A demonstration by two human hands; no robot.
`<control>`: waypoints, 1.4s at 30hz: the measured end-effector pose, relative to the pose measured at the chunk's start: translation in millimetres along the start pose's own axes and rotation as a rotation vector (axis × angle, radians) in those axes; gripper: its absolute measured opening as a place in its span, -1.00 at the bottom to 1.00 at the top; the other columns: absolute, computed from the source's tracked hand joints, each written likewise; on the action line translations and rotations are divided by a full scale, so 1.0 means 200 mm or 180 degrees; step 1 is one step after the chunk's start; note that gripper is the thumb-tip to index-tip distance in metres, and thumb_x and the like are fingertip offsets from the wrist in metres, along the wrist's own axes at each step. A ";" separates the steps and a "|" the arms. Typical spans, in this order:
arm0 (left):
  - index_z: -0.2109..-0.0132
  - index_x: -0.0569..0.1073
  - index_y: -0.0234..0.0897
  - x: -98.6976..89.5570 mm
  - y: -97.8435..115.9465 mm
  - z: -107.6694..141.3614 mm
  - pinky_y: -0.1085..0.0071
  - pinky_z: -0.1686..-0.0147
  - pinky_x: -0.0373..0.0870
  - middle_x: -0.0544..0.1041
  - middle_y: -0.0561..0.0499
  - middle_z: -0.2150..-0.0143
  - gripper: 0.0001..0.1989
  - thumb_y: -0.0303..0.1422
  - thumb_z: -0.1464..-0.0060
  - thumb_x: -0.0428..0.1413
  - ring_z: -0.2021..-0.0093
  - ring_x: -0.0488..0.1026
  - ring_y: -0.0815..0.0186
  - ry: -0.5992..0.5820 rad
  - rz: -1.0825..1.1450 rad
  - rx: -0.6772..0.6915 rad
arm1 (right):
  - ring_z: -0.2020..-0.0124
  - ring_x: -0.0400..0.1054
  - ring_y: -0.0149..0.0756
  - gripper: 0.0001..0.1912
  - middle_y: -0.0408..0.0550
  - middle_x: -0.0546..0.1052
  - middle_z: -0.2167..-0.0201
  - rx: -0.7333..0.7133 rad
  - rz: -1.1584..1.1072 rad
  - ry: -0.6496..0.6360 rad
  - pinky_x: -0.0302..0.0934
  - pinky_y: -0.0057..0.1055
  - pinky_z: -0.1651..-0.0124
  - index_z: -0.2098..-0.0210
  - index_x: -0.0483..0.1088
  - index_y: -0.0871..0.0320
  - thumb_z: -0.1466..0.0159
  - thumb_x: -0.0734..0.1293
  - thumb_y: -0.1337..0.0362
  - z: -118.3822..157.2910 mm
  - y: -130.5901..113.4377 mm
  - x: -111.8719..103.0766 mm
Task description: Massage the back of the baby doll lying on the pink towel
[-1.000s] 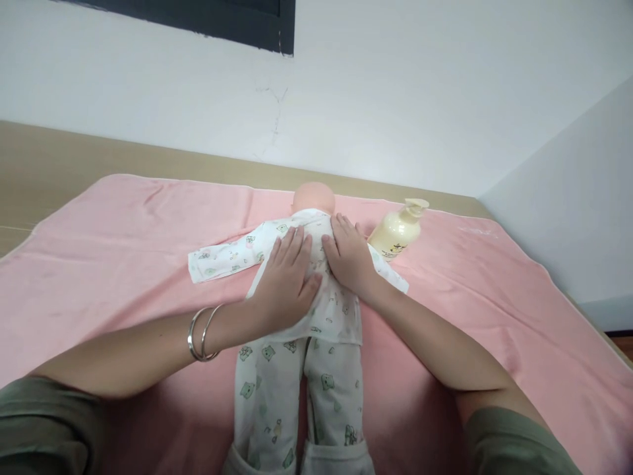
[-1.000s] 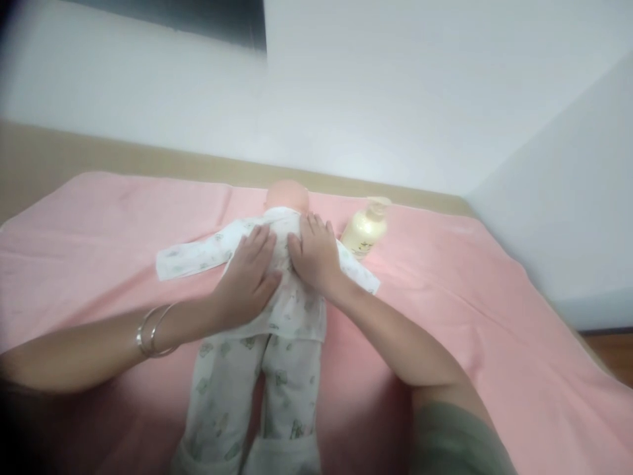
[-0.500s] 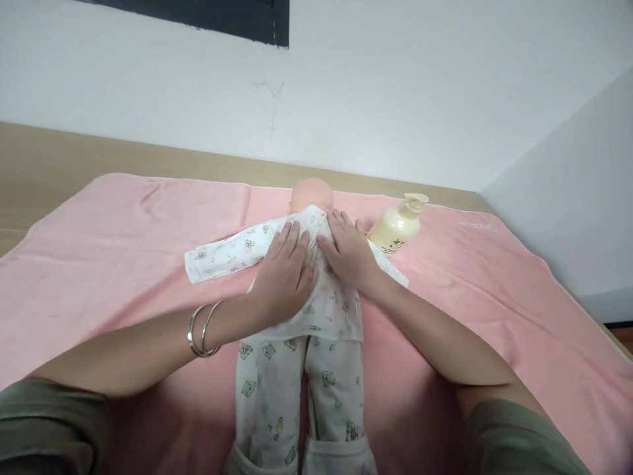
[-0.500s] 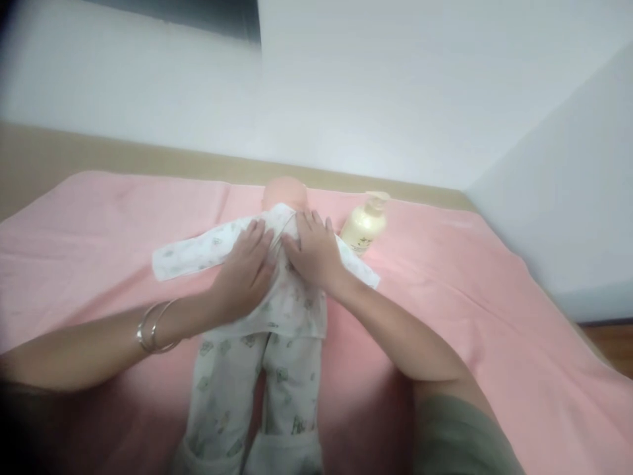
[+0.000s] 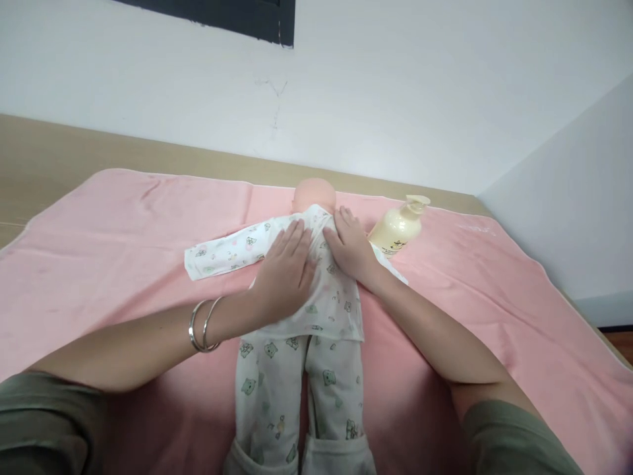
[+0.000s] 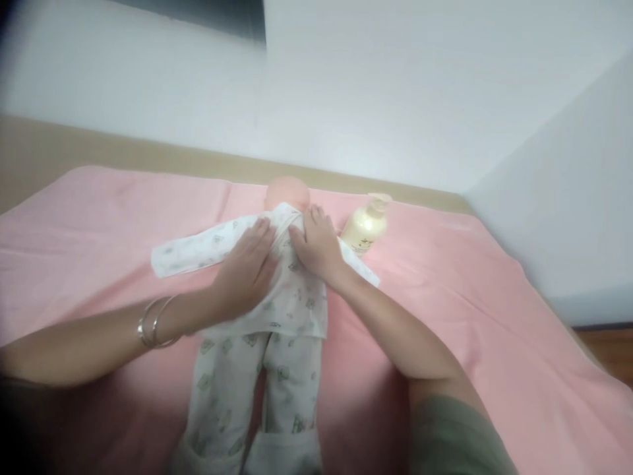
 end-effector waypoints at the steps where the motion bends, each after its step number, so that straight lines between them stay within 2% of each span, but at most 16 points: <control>1: -0.40 0.16 -0.49 0.00 0.02 0.02 -0.08 -0.49 -0.02 0.12 -0.32 -0.49 -0.41 -0.24 -0.36 -0.22 -0.54 -0.02 0.02 -0.0024 0.0026 0.0050 | -0.52 -0.14 0.13 -0.31 0.30 0.10 -0.45 0.0064 0.0069 -0.0014 -0.24 0.23 -0.52 -0.40 0.12 0.40 -0.44 0.05 0.06 -0.02 0.02 0.00; 3: -0.40 0.17 -0.47 0.00 0.00 0.00 -0.07 -0.49 0.01 0.14 -0.31 -0.49 -0.40 -0.23 -0.35 -0.20 -0.53 0.00 0.02 -0.0071 0.0104 -0.0024 | -0.51 -0.10 0.15 -0.33 0.34 0.15 -0.43 0.0035 0.0196 0.0015 -0.23 0.24 -0.52 -0.37 0.15 0.43 -0.45 0.02 0.09 0.00 0.00 0.00; 5: -0.38 0.20 -0.47 -0.01 -0.08 -0.08 -0.08 -0.46 0.07 0.19 -0.32 -0.47 -0.40 -0.20 -0.34 -0.18 -0.50 0.07 -0.01 -0.0073 0.0198 -0.0236 | -0.51 -0.10 0.11 -0.34 0.33 0.14 -0.43 -0.0179 0.0224 0.0115 -0.21 0.22 -0.52 -0.39 0.11 0.43 -0.45 0.00 0.13 0.10 -0.08 0.01; 9: -0.34 0.28 -0.45 -0.02 -0.25 -0.21 -0.11 -0.43 0.14 0.30 -0.33 -0.40 -0.40 -0.16 -0.33 -0.20 -0.45 0.19 -0.05 0.0050 0.0252 -0.0690 | -0.55 -0.28 0.05 -0.35 0.27 0.00 -0.49 -0.0704 0.0167 0.0074 -0.16 0.19 -0.53 -0.42 0.07 0.40 -0.44 0.04 0.18 0.32 -0.27 0.04; 12: -0.36 0.24 -0.50 -0.01 -0.21 -0.18 -0.13 -0.46 0.05 0.25 -0.35 -0.43 -0.39 -0.18 -0.35 -0.24 -0.48 0.13 -0.06 0.0041 0.0070 -0.0595 | -0.56 -0.27 -0.02 -0.35 0.20 0.00 -0.49 -0.0702 0.0009 -0.0013 -0.21 0.16 -0.55 -0.43 0.06 0.35 -0.42 0.06 0.20 0.29 -0.26 0.04; 16: -0.36 0.23 -0.53 -0.01 -0.02 -0.03 -0.15 -0.47 0.01 0.19 -0.35 -0.46 -0.41 -0.26 -0.36 -0.23 -0.52 0.00 -0.07 0.0018 -0.0103 0.0038 | -0.54 -0.20 0.04 -0.29 0.26 0.01 -0.49 -0.0223 -0.0192 -0.0028 -0.21 0.16 -0.54 -0.43 0.04 0.39 -0.41 0.07 0.09 0.08 -0.09 0.02; 18: -0.37 0.23 -0.51 -0.01 0.02 0.01 -0.13 -0.48 0.01 0.17 -0.33 -0.47 -0.42 -0.27 -0.35 -0.21 -0.53 -0.01 -0.05 -0.0024 -0.0077 0.0150 | -0.54 -0.21 0.09 -0.26 0.27 0.00 -0.49 -0.0054 -0.0164 -0.0036 -0.20 0.18 -0.54 -0.43 0.04 0.41 -0.41 0.09 0.05 0.02 -0.04 0.01; 20: -0.37 0.23 -0.48 -0.02 0.00 -0.02 -0.13 -0.48 0.01 0.17 -0.30 -0.48 -0.42 -0.25 -0.35 -0.20 -0.53 -0.01 -0.04 -0.0091 0.0005 0.0068 | -0.54 -0.21 0.13 -0.26 0.32 0.00 -0.48 0.0004 -0.0046 -0.0029 -0.21 0.19 -0.53 -0.43 0.02 0.46 -0.42 0.07 0.06 0.03 -0.05 0.01; 22: -0.36 0.24 -0.47 -0.02 -0.07 -0.08 -0.13 -0.47 0.02 0.22 -0.30 -0.46 -0.42 -0.23 -0.34 -0.21 -0.51 0.04 -0.05 -0.0108 0.0119 -0.0186 | -0.54 -0.22 0.15 -0.26 0.36 0.01 -0.47 -0.0079 0.0105 -0.0016 -0.21 0.19 -0.53 -0.43 0.00 0.51 -0.44 0.05 0.09 0.11 -0.12 0.02; 25: -0.33 0.27 -0.51 -0.02 -0.20 -0.18 -0.09 -0.45 0.09 0.29 -0.35 -0.40 -0.39 -0.19 -0.32 -0.21 -0.45 0.17 -0.06 -0.0043 0.0230 -0.0651 | -0.54 -0.28 0.19 -0.29 0.35 -0.02 -0.48 -0.0481 0.0310 -0.0010 -0.16 0.21 -0.52 -0.44 0.01 0.48 -0.44 0.07 0.12 0.29 -0.25 0.04; 28: -0.28 0.32 -0.47 -0.02 -0.26 -0.22 -0.06 -0.39 0.20 0.39 -0.32 -0.32 -0.41 -0.16 -0.30 -0.21 -0.35 0.31 -0.02 0.0077 0.0242 -0.0692 | -0.54 -0.29 0.17 -0.36 0.29 0.02 -0.48 -0.0851 0.0412 0.0009 -0.16 0.24 -0.52 -0.42 0.08 0.39 -0.44 0.06 0.18 0.39 -0.33 0.05; 30: -0.26 0.35 -0.46 -0.02 -0.25 -0.22 -0.04 -0.36 0.24 0.44 -0.31 -0.27 -0.41 -0.16 -0.30 -0.23 -0.29 0.36 0.00 0.0119 0.0201 -0.0625 | -0.55 -0.27 0.11 -0.37 0.22 0.03 -0.49 -0.0880 0.0324 -0.0034 -0.18 0.21 -0.53 -0.43 0.09 0.34 -0.45 0.04 0.17 0.37 -0.32 0.05; 33: -0.26 0.34 -0.51 -0.01 -0.24 -0.20 -0.03 -0.37 0.21 0.41 -0.34 -0.29 -0.39 -0.16 -0.31 -0.24 -0.30 0.34 -0.02 0.0089 0.0112 -0.0613 | -0.55 -0.28 0.03 -0.33 0.17 -0.03 -0.51 -0.0609 0.0062 -0.0162 -0.21 0.15 -0.55 -0.45 0.02 0.35 -0.47 0.00 0.10 0.23 -0.21 0.04; 38: -0.31 0.29 -0.45 -0.01 -0.22 -0.19 0.02 -0.41 0.16 0.36 -0.28 -0.35 -0.41 -0.17 -0.33 -0.23 -0.37 0.27 0.02 0.0042 -0.0056 -0.0641 | -0.55 -0.27 0.07 -0.24 0.25 -0.03 -0.50 -0.0111 0.0061 -0.0075 -0.25 0.13 -0.54 -0.44 -0.01 0.45 -0.44 0.01 0.03 0.06 -0.06 0.03; 40: -0.32 0.28 -0.45 0.00 -0.21 -0.18 0.03 -0.41 0.15 0.35 -0.27 -0.36 -0.42 -0.20 -0.33 -0.24 -0.39 0.25 0.02 0.0094 -0.0142 -0.0627 | -0.51 -0.11 0.10 -0.28 0.26 0.09 -0.46 -0.0096 0.0166 0.0025 -0.12 0.10 -0.50 -0.41 0.06 0.42 -0.44 0.01 0.03 0.06 -0.06 0.03; 42: -0.33 0.27 -0.43 0.00 -0.20 -0.18 0.03 -0.39 0.18 0.37 -0.27 -0.35 -0.43 -0.21 -0.34 -0.24 -0.39 0.26 0.01 0.0128 -0.0248 -0.0609 | -0.36 0.18 0.12 -0.36 0.24 0.31 -0.34 -0.0033 0.0338 0.0128 0.12 0.05 -0.36 -0.33 0.20 0.33 -0.43 0.02 0.03 0.08 -0.07 0.02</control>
Point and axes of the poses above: each hand's wrist, its own z-axis away from the middle knuckle, its own x-axis out of the palm, y = z × x, the point moved 5 cm from there along -z, towards the middle knuckle
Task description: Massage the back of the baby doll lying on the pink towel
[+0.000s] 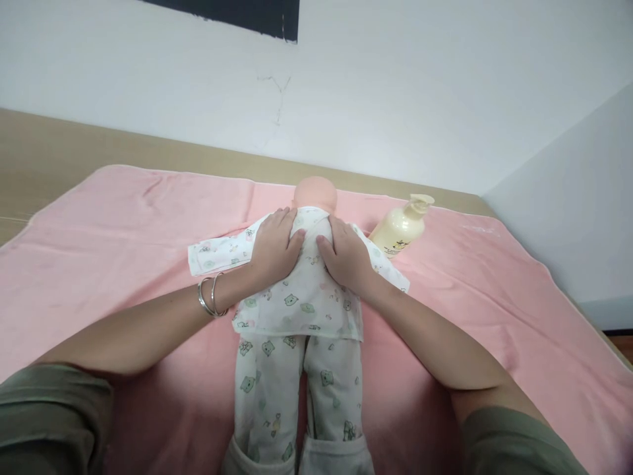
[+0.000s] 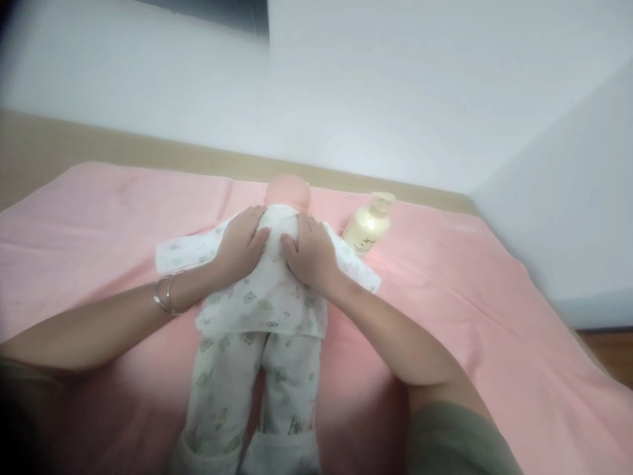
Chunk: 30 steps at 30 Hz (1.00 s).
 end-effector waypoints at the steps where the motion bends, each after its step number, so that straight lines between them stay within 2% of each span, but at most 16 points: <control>1: -0.33 0.27 -0.43 0.00 0.00 0.00 0.02 -0.37 0.21 0.38 -0.28 -0.33 -0.43 -0.22 -0.34 -0.24 -0.37 0.28 0.00 -0.0012 -0.0064 -0.0003 | -0.25 0.31 0.12 -0.40 0.21 0.43 -0.24 0.0056 0.0125 0.0019 0.22 0.02 -0.24 -0.26 0.27 0.28 -0.43 0.02 0.04 0.01 -0.01 0.00; 3: -0.31 0.28 -0.46 0.00 0.01 -0.01 0.03 -0.33 0.26 0.42 -0.30 -0.29 -0.44 -0.24 -0.34 -0.24 -0.33 0.33 -0.01 -0.0093 -0.0197 -0.0034 | -0.03 0.45 0.09 -0.49 0.15 0.58 -0.01 0.0185 0.0421 -0.0035 0.31 -0.07 -0.02 -0.13 0.36 0.22 -0.43 0.04 0.04 0.01 -0.02 -0.01; 6: -0.20 0.38 -0.47 -0.01 0.02 -0.03 0.07 -0.25 0.35 0.51 -0.30 -0.18 -0.50 -0.28 -0.34 -0.23 -0.21 0.44 0.03 -0.0302 -0.0370 -0.0081 | 0.16 0.49 0.05 -0.56 0.10 0.62 0.22 0.0268 0.0793 -0.0192 0.29 -0.18 0.17 0.02 0.40 0.20 -0.41 0.06 0.05 -0.02 -0.04 -0.03; 9: 0.01 0.49 -0.42 -0.02 0.06 -0.08 0.10 -0.09 0.45 0.58 -0.30 -0.01 -0.61 -0.41 -0.31 -0.19 -0.05 0.52 0.04 -0.0794 -0.0779 0.0162 | 0.24 0.50 0.02 -0.57 0.08 0.61 0.30 0.0263 0.0969 -0.0379 0.26 -0.21 0.23 0.12 0.43 0.19 -0.40 0.06 0.06 -0.06 -0.06 -0.06; 12: 0.10 0.51 -0.43 -0.01 0.10 -0.11 0.08 0.04 0.47 0.58 -0.33 0.06 -0.66 -0.50 -0.25 -0.16 0.04 0.55 0.00 -0.1359 -0.1245 0.0524 | 0.24 0.52 0.03 -0.56 0.10 0.60 0.35 0.0258 0.1006 -0.0600 0.25 -0.21 0.23 0.22 0.47 0.18 -0.39 0.07 0.06 -0.10 -0.09 -0.08; 14: 0.12 0.51 -0.42 0.00 0.12 -0.12 0.09 0.11 0.47 0.58 -0.34 0.07 -0.66 -0.49 -0.26 -0.16 0.09 0.56 -0.01 -0.1445 -0.1329 0.0516 | 0.23 0.52 0.04 -0.52 0.11 0.59 0.38 0.0270 0.1001 -0.0676 0.26 -0.21 0.22 0.30 0.49 0.18 -0.40 0.06 0.05 -0.12 -0.10 -0.09; 16: 0.15 0.51 -0.40 0.00 0.13 -0.11 0.10 0.17 0.45 0.58 -0.33 0.10 -0.66 -0.47 -0.27 -0.17 0.13 0.56 -0.01 -0.1290 -0.1362 0.0515 | 0.23 0.53 0.04 -0.49 0.13 0.59 0.40 0.0276 0.1013 -0.0658 0.25 -0.20 0.22 0.31 0.50 0.18 -0.41 0.04 0.04 -0.13 -0.11 -0.08; 19: 0.18 0.51 -0.36 0.01 0.13 -0.09 0.13 0.20 0.43 0.58 -0.28 0.17 -0.66 -0.42 -0.28 -0.16 0.16 0.55 0.00 -0.0795 -0.1382 0.0504 | 0.22 0.53 0.03 -0.50 0.13 0.60 0.37 0.0276 0.1017 -0.0550 0.25 -0.20 0.22 0.23 0.50 0.20 -0.42 0.03 0.07 -0.11 -0.11 -0.07; 22: 0.26 0.48 -0.32 0.01 0.11 -0.08 0.18 0.18 0.41 0.57 -0.22 0.24 -0.65 -0.38 -0.31 -0.18 0.18 0.53 0.06 -0.0274 -0.1150 0.0209 | 0.23 0.53 0.00 -0.52 0.13 0.61 0.33 0.0320 0.0967 -0.0512 0.26 -0.21 0.19 0.17 0.48 0.22 -0.43 0.02 0.09 -0.08 -0.10 -0.07; 26: 0.27 0.47 -0.34 0.00 0.10 -0.07 0.14 0.17 0.42 0.55 -0.23 0.28 -0.65 -0.37 -0.30 -0.19 0.21 0.49 0.03 -0.0024 -0.0734 0.0027 | 0.19 0.52 -0.01 -0.53 0.13 0.62 0.25 0.0346 0.0758 -0.0629 0.31 -0.19 0.12 0.15 0.45 0.22 -0.43 0.02 0.08 -0.08 -0.07 -0.08; 28: 0.18 0.48 -0.40 -0.01 0.12 -0.04 0.09 0.10 0.42 0.56 -0.27 0.22 -0.66 -0.38 -0.29 -0.18 0.14 0.49 -0.01 0.0112 -0.0634 0.0127 | 0.04 0.49 0.00 -0.53 0.18 0.60 0.09 0.0186 0.0641 -0.0654 0.33 -0.17 -0.04 0.05 0.44 0.27 -0.44 0.03 0.11 -0.09 -0.06 -0.08; 30: -0.01 0.46 -0.51 -0.02 0.14 0.01 0.05 -0.06 0.40 0.55 -0.34 0.04 -0.61 -0.38 -0.30 -0.18 -0.02 0.47 -0.04 0.0311 -0.0591 0.0347 | -0.23 0.35 0.07 -0.47 0.32 0.46 -0.18 -0.0022 0.0693 -0.0644 0.23 -0.12 -0.26 -0.16 0.34 0.42 -0.45 0.03 0.15 -0.09 -0.06 -0.06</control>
Point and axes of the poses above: each hand's wrist, its own z-axis away from the middle knuckle, its own x-axis out of the palm, y = z × x, the point moved 5 cm from there along -z, towards the middle knuckle
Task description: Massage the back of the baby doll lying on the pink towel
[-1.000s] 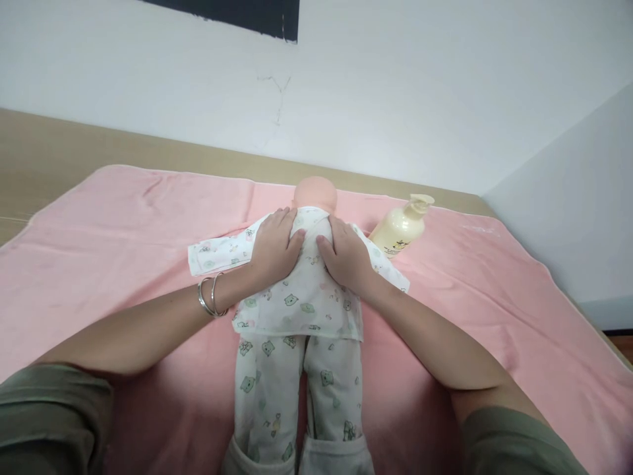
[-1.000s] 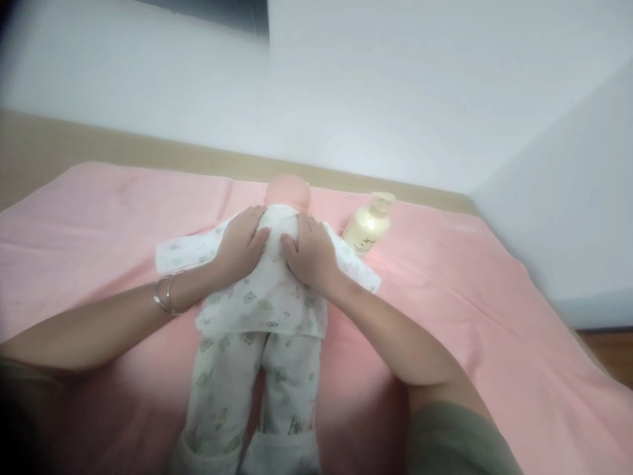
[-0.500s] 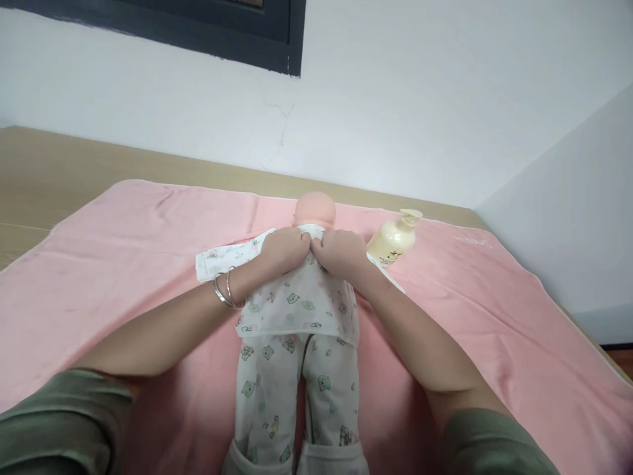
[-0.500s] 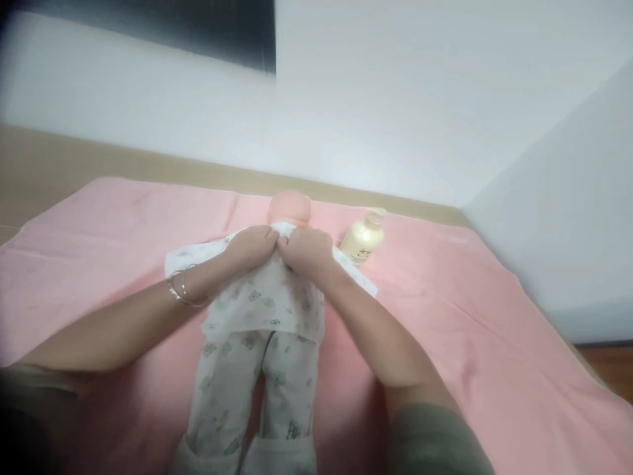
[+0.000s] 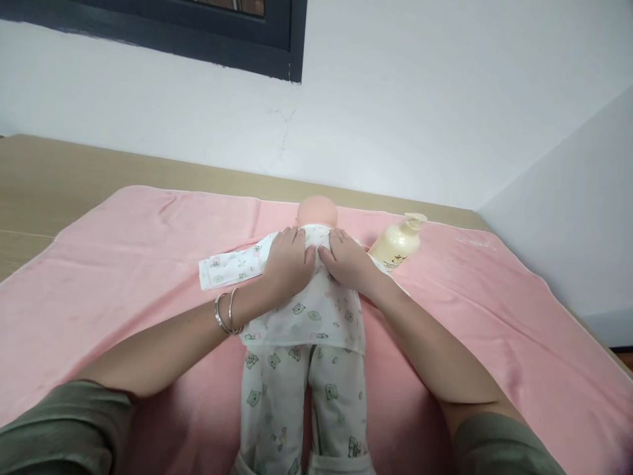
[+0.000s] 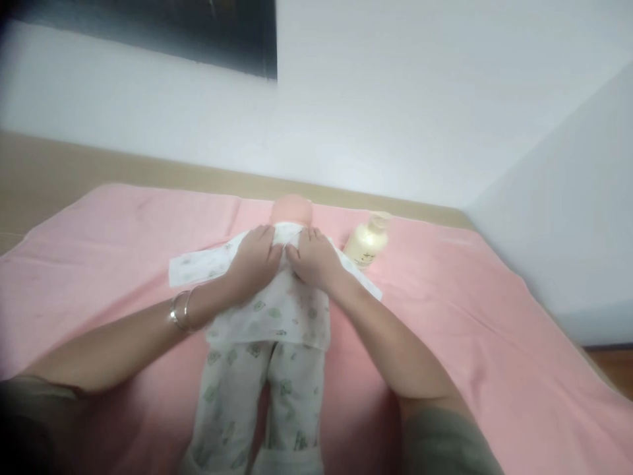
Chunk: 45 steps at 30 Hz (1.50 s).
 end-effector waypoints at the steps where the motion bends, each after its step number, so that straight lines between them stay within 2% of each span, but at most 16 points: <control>1: -0.10 0.41 -0.56 -0.01 0.01 0.02 0.04 -0.14 0.37 0.52 -0.38 -0.06 -0.57 -0.38 -0.31 -0.19 -0.11 0.44 -0.06 0.0096 0.0012 0.0097 | -0.33 0.23 0.11 -0.42 0.39 0.34 -0.29 -0.0067 0.0102 0.0026 0.15 -0.08 -0.35 -0.25 0.24 0.51 -0.45 0.03 0.16 0.01 -0.01 0.01; 3: -0.19 0.33 -0.64 -0.02 0.02 0.05 0.02 -0.25 0.29 0.44 -0.43 -0.19 -0.52 -0.38 -0.32 -0.20 -0.22 0.36 -0.07 0.0131 0.0023 0.0252 | -0.43 0.07 0.21 -0.35 0.49 0.18 -0.38 -0.0114 0.0350 0.0115 0.02 0.02 -0.43 -0.35 0.07 0.63 -0.46 0.02 0.20 0.06 -0.05 0.02; 6: -0.06 0.43 -0.53 -0.03 -0.01 0.02 0.01 -0.23 0.32 0.50 -0.39 -0.09 -0.60 -0.41 -0.28 -0.20 -0.16 0.41 -0.04 -0.0256 0.0077 0.0374 | -0.43 0.07 0.26 -0.34 0.55 0.18 -0.37 -0.0237 0.0536 0.0245 0.00 0.08 -0.45 -0.36 0.06 0.67 -0.46 0.01 0.22 0.18 -0.15 0.02; 10: 0.08 0.45 -0.38 -0.04 -0.10 -0.05 0.04 -0.07 0.45 0.56 -0.27 0.09 -0.65 -0.35 -0.30 -0.20 0.03 0.50 0.03 -0.0727 0.0284 -0.0143 | -0.47 -0.02 0.24 -0.35 0.53 0.11 -0.40 -0.0416 0.0359 0.0116 0.02 0.07 -0.46 -0.37 0.07 0.63 -0.46 0.01 0.23 0.27 -0.22 0.01; 12: 0.02 0.44 -0.43 -0.06 -0.08 -0.04 0.02 -0.10 0.44 0.56 -0.32 0.03 -0.61 -0.33 -0.32 -0.21 -0.02 0.49 0.00 -0.0693 0.0210 -0.0251 | -0.49 -0.05 0.18 -0.35 0.48 0.10 -0.42 -0.0357 0.0074 0.0128 0.02 0.06 -0.46 -0.38 0.06 0.61 -0.45 0.00 0.22 0.23 -0.18 0.01; 16: -0.22 0.33 -0.57 -0.10 0.06 0.10 -0.11 -0.29 0.25 0.39 -0.47 -0.27 -0.51 -0.29 -0.33 -0.17 -0.33 0.29 -0.14 -0.0445 -0.0049 0.0123 | -0.38 0.16 0.11 -0.40 0.45 0.33 -0.28 -0.0041 -0.0405 0.0354 0.06 0.01 -0.43 -0.23 0.27 0.57 -0.45 0.00 0.19 0.06 -0.02 0.01; 19: -0.20 0.36 -0.52 -0.13 0.11 0.15 -0.11 -0.28 0.28 0.40 -0.44 -0.27 -0.53 -0.29 -0.33 -0.17 -0.34 0.29 -0.14 -0.0455 -0.0106 0.0373 | -0.36 0.17 0.18 -0.37 0.50 0.33 -0.27 0.0183 -0.0301 0.0466 0.04 0.05 -0.43 -0.20 0.29 0.61 -0.45 0.03 0.13 0.02 0.02 0.02; 23: 0.05 0.45 -0.43 -0.12 0.00 0.01 0.02 -0.16 0.40 0.55 -0.35 0.02 -0.61 -0.33 -0.33 -0.22 -0.08 0.48 -0.03 -0.0712 0.0099 0.0169 | -0.39 0.13 0.23 -0.34 0.53 0.27 -0.31 -0.0182 0.0047 0.0561 0.01 0.07 -0.44 -0.30 0.18 0.65 -0.45 0.02 0.17 0.15 -0.10 0.02; 26: 0.08 0.43 -0.40 -0.08 -0.11 -0.08 0.04 -0.10 0.44 0.56 -0.29 0.08 -0.57 -0.26 -0.35 -0.26 0.01 0.50 0.00 -0.0915 0.0310 -0.0212 | -0.42 0.09 0.21 -0.35 0.49 0.24 -0.34 -0.0371 -0.0011 0.0594 0.05 0.07 -0.44 -0.34 0.14 0.59 -0.45 0.03 0.19 0.25 -0.17 0.01; 28: 0.00 0.43 -0.46 -0.06 -0.11 -0.08 0.02 -0.15 0.41 0.54 -0.34 0.00 -0.53 -0.25 -0.36 -0.27 -0.06 0.49 -0.02 -0.0928 0.0299 -0.0274 | -0.43 0.08 0.12 -0.40 0.40 0.26 -0.35 -0.0482 -0.0211 0.0661 0.06 0.03 -0.44 -0.34 0.18 0.51 -0.44 0.02 0.24 0.23 -0.17 0.01; 31: -0.19 0.35 -0.61 -0.07 -0.02 0.02 -0.05 -0.31 0.27 0.41 -0.46 -0.24 -0.48 -0.31 -0.35 -0.27 -0.29 0.34 -0.11 -0.0705 0.0117 0.0032 | -0.38 0.17 -0.01 -0.47 0.29 0.37 -0.28 -0.0355 -0.0560 0.0716 0.07 -0.06 -0.44 -0.25 0.29 0.43 -0.43 0.01 0.29 0.09 -0.07 0.01; 35: -0.32 0.23 -0.61 -0.09 0.09 0.11 -0.11 -0.37 0.18 0.25 -0.45 -0.40 -0.44 -0.28 -0.35 -0.22 -0.44 0.14 -0.15 -0.0471 0.0112 0.0428 | -0.30 0.23 0.12 -0.46 0.37 0.42 -0.21 0.0127 -0.0482 0.0514 0.07 0.02 -0.41 -0.14 0.36 0.49 -0.43 0.07 0.16 -0.02 0.04 0.02; 37: -0.24 0.31 -0.59 -0.09 0.05 0.06 -0.07 -0.35 0.21 0.34 -0.43 -0.33 -0.48 -0.31 -0.34 -0.22 -0.38 0.23 -0.10 -0.0546 0.0200 0.0367 | -0.33 0.19 0.18 -0.41 0.43 0.36 -0.26 0.0023 -0.0273 0.0548 0.03 0.05 -0.42 -0.21 0.30 0.55 -0.44 0.07 0.15 0.04 0.00 0.02; 39: -0.08 0.41 -0.51 -0.07 -0.03 -0.02 0.00 -0.28 0.31 0.49 -0.39 -0.15 -0.55 -0.32 -0.32 -0.24 -0.22 0.39 -0.03 -0.0735 0.0343 0.0072 | -0.39 0.12 0.22 -0.36 0.47 0.26 -0.33 -0.0249 -0.0093 0.0654 -0.01 0.07 -0.44 -0.31 0.18 0.58 -0.44 0.08 0.16 0.15 -0.10 0.01; 42: 0.10 0.44 -0.35 -0.03 -0.14 -0.11 0.04 -0.11 0.43 0.56 -0.26 0.07 -0.57 -0.25 -0.35 -0.27 -0.01 0.48 0.04 -0.0983 0.0447 -0.0314 | -0.47 -0.05 0.22 -0.35 0.40 0.14 -0.42 -0.0614 -0.0119 0.0614 -0.05 0.09 -0.47 -0.38 0.11 0.50 -0.44 0.08 0.18 0.28 -0.22 0.02; 45: 0.04 0.43 -0.39 -0.04 -0.10 -0.09 0.00 -0.13 0.40 0.55 -0.30 0.03 -0.56 -0.28 -0.35 -0.29 -0.02 0.48 -0.01 -0.0837 0.0218 -0.0148 | -0.49 -0.06 0.07 -0.40 0.30 0.15 -0.43 -0.0596 -0.0550 0.0608 -0.04 0.03 -0.48 -0.38 0.12 0.44 -0.46 0.00 0.22 0.24 -0.19 0.03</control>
Point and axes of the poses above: each hand's wrist, its own z-axis away from the middle knuckle, its own x-axis out of the palm, y = z × x, the point moved 5 cm from there along -z, towards the middle knuckle
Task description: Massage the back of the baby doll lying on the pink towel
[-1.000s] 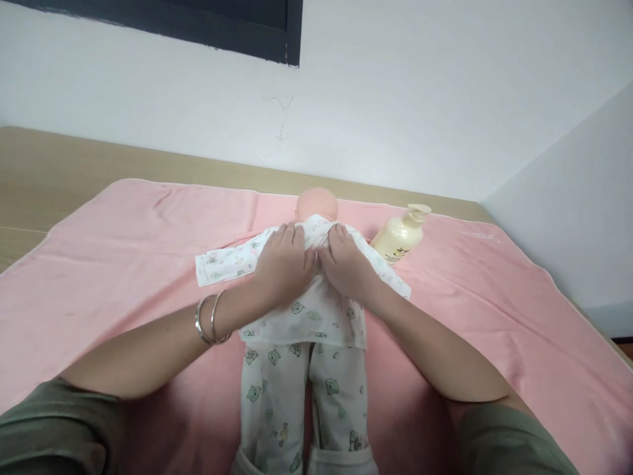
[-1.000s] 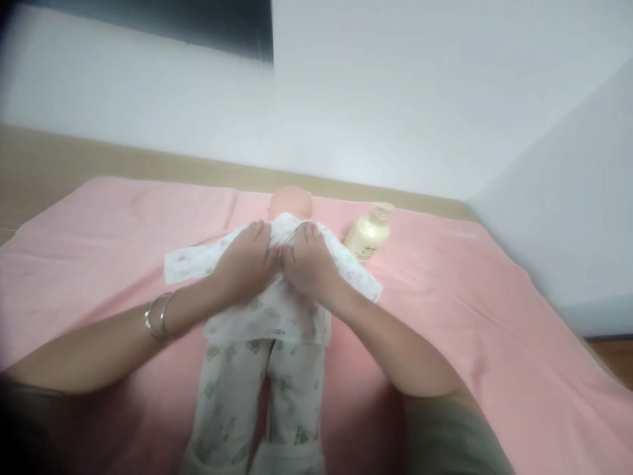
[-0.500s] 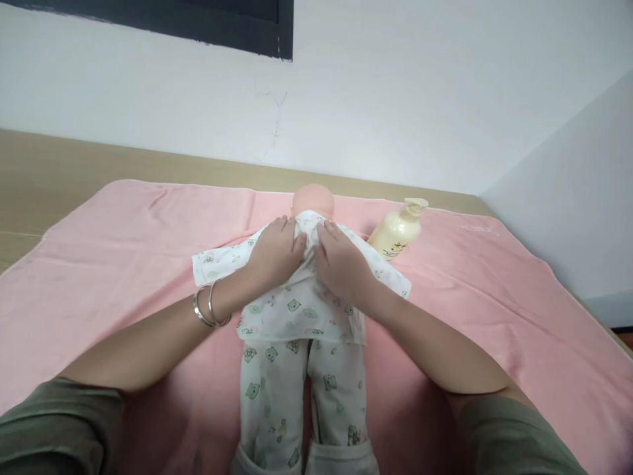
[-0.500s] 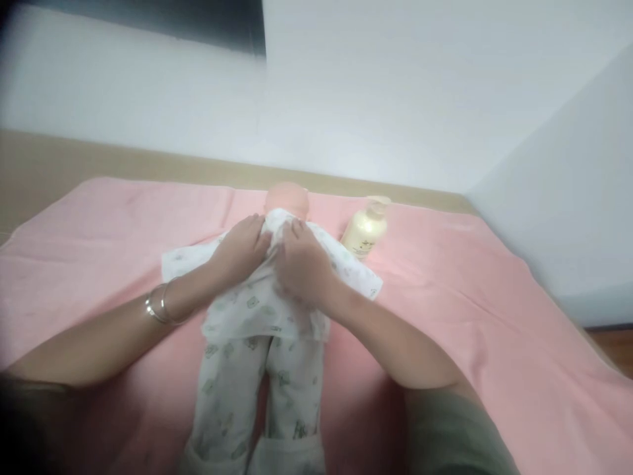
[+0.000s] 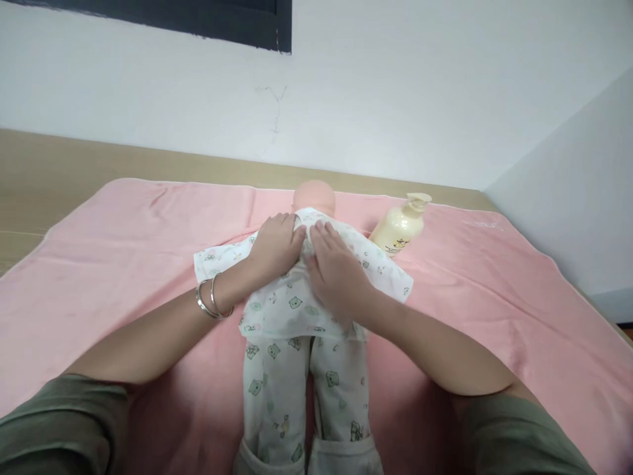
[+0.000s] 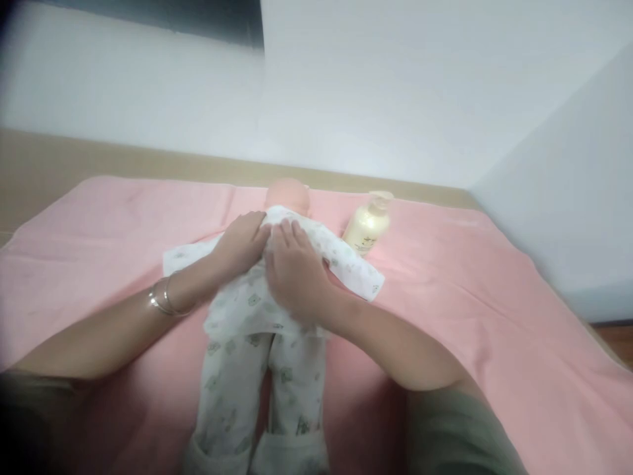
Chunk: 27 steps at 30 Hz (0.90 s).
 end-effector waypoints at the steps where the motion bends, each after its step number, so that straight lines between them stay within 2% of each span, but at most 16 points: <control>1: -0.03 0.42 -0.45 0.00 0.04 0.04 -0.02 -0.17 0.36 0.53 -0.35 -0.04 -0.54 -0.29 -0.34 -0.28 -0.09 0.46 -0.04 0.0085 -0.0096 0.0115 | -0.46 0.01 0.04 -0.42 0.30 0.20 -0.40 0.0123 -0.0147 0.0080 -0.02 0.01 -0.47 -0.35 0.16 0.44 -0.45 -0.01 0.24 -0.04 0.05 0.00; 4: -0.25 0.29 -0.61 0.01 0.15 0.16 -0.07 -0.34 0.21 0.35 -0.44 -0.31 -0.46 -0.31 -0.35 -0.27 -0.35 0.26 -0.12 0.0268 -0.0198 0.0445 | -0.27 0.27 0.00 -0.52 0.29 0.42 -0.20 0.0514 -0.0426 0.0251 0.11 0.00 -0.38 -0.15 0.33 0.37 -0.43 0.03 0.22 -0.18 0.22 -0.01; 6: -0.31 0.23 -0.65 0.02 0.19 0.20 -0.09 -0.40 0.14 0.24 -0.44 -0.40 -0.43 -0.30 -0.36 -0.27 -0.44 0.14 -0.13 0.0334 -0.0137 0.0551 | -0.19 0.32 0.03 -0.53 0.29 0.47 -0.13 0.0626 -0.0417 0.0227 0.17 0.03 -0.33 -0.10 0.36 0.37 -0.42 0.04 0.19 -0.21 0.26 -0.01; 8: -0.28 0.26 -0.65 0.03 0.17 0.17 -0.06 -0.41 0.13 0.29 -0.44 -0.37 -0.46 -0.33 -0.35 -0.27 -0.43 0.16 -0.09 0.0322 -0.0031 0.0590 | -0.29 0.24 0.11 -0.46 0.38 0.40 -0.22 0.0564 -0.0220 0.0178 0.12 0.09 -0.36 -0.20 0.30 0.46 -0.43 0.03 0.21 -0.18 0.22 0.00; 10: -0.18 0.35 -0.55 0.04 0.11 0.10 -0.02 -0.39 0.18 0.41 -0.38 -0.25 -0.52 -0.39 -0.32 -0.27 -0.34 0.28 -0.01 0.0263 0.0111 0.0463 | -0.42 0.06 0.16 -0.40 0.40 0.23 -0.36 0.0341 0.0003 0.0139 -0.03 0.15 -0.44 -0.31 0.20 0.51 -0.43 0.02 0.23 -0.09 0.11 0.00; 12: -0.06 0.42 -0.40 0.04 0.03 0.03 0.01 -0.33 0.27 0.52 -0.27 -0.10 -0.58 -0.41 -0.31 -0.28 -0.21 0.39 0.05 0.0193 0.0265 0.0215 | -0.49 -0.06 0.11 -0.39 0.29 0.15 -0.43 -0.0021 0.0069 0.0122 -0.17 0.17 -0.50 -0.38 0.14 0.45 -0.43 0.02 0.24 0.00 -0.02 0.02; 14: 0.02 0.43 -0.31 0.04 -0.01 -0.01 0.01 -0.28 0.32 0.56 -0.22 0.00 -0.61 -0.39 -0.32 -0.27 -0.11 0.44 0.07 0.0172 0.0348 0.0088 | -0.51 -0.07 -0.01 -0.39 0.18 0.17 -0.44 -0.0302 -0.0019 0.0140 -0.26 0.12 -0.54 -0.40 0.13 0.38 -0.43 0.02 0.25 0.05 -0.08 0.03; 16: -0.01 0.43 -0.33 0.04 0.02 0.02 -0.04 -0.30 0.29 0.55 -0.26 -0.04 -0.61 -0.38 -0.33 -0.27 -0.14 0.43 0.03 0.0237 0.0273 0.0233 | -0.50 -0.03 -0.11 -0.40 0.12 0.20 -0.43 -0.0303 -0.0184 0.0206 -0.23 0.04 -0.55 -0.40 0.14 0.34 -0.43 0.01 0.25 0.02 -0.05 0.03; 19: -0.21 0.34 -0.50 0.04 0.11 0.13 -0.10 -0.39 0.16 0.40 -0.39 -0.27 -0.53 -0.37 -0.33 -0.26 -0.33 0.30 -0.05 0.0436 0.0088 0.0447 | -0.44 0.08 -0.11 -0.43 0.16 0.28 -0.38 0.0132 -0.0336 0.0321 -0.05 -0.02 -0.49 -0.32 0.26 0.33 -0.42 -0.01 0.26 -0.10 0.13 0.03; 22: -0.34 0.21 -0.56 0.05 0.18 0.22 -0.11 -0.43 0.10 0.22 -0.38 -0.43 -0.44 -0.30 -0.35 -0.23 -0.47 0.10 -0.10 0.0406 0.0079 0.0498 | -0.22 0.31 -0.03 -0.49 0.23 0.48 -0.15 0.0547 -0.0285 0.0253 0.17 -0.06 -0.33 -0.12 0.40 0.33 -0.42 0.00 0.22 -0.22 0.29 0.01; 24: -0.35 0.20 -0.57 0.05 0.19 0.22 -0.10 -0.43 0.09 0.19 -0.38 -0.45 -0.43 -0.29 -0.35 -0.23 -0.48 0.07 -0.11 0.0331 0.0135 0.0507 | -0.14 0.36 0.01 -0.51 0.27 0.52 -0.07 0.0573 -0.0083 0.0149 0.19 -0.05 -0.29 -0.06 0.42 0.37 -0.42 0.00 0.23 -0.23 0.29 0.01; 27: -0.20 0.34 -0.53 0.02 0.14 0.14 -0.06 -0.35 0.23 0.38 -0.40 -0.30 -0.50 -0.28 -0.35 -0.25 -0.36 0.28 -0.07 0.0302 0.0378 0.0297 | -0.33 0.19 0.12 -0.45 0.40 0.36 -0.27 0.0268 0.0281 0.0205 0.05 0.03 -0.40 -0.23 0.30 0.51 -0.43 -0.01 0.28 -0.13 0.15 0.01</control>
Point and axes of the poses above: each hand's wrist, its own z-axis away from the middle knuckle, its own x-axis out of the palm, y = z × x, the point moved 5 cm from there along -z, towards the middle knuckle
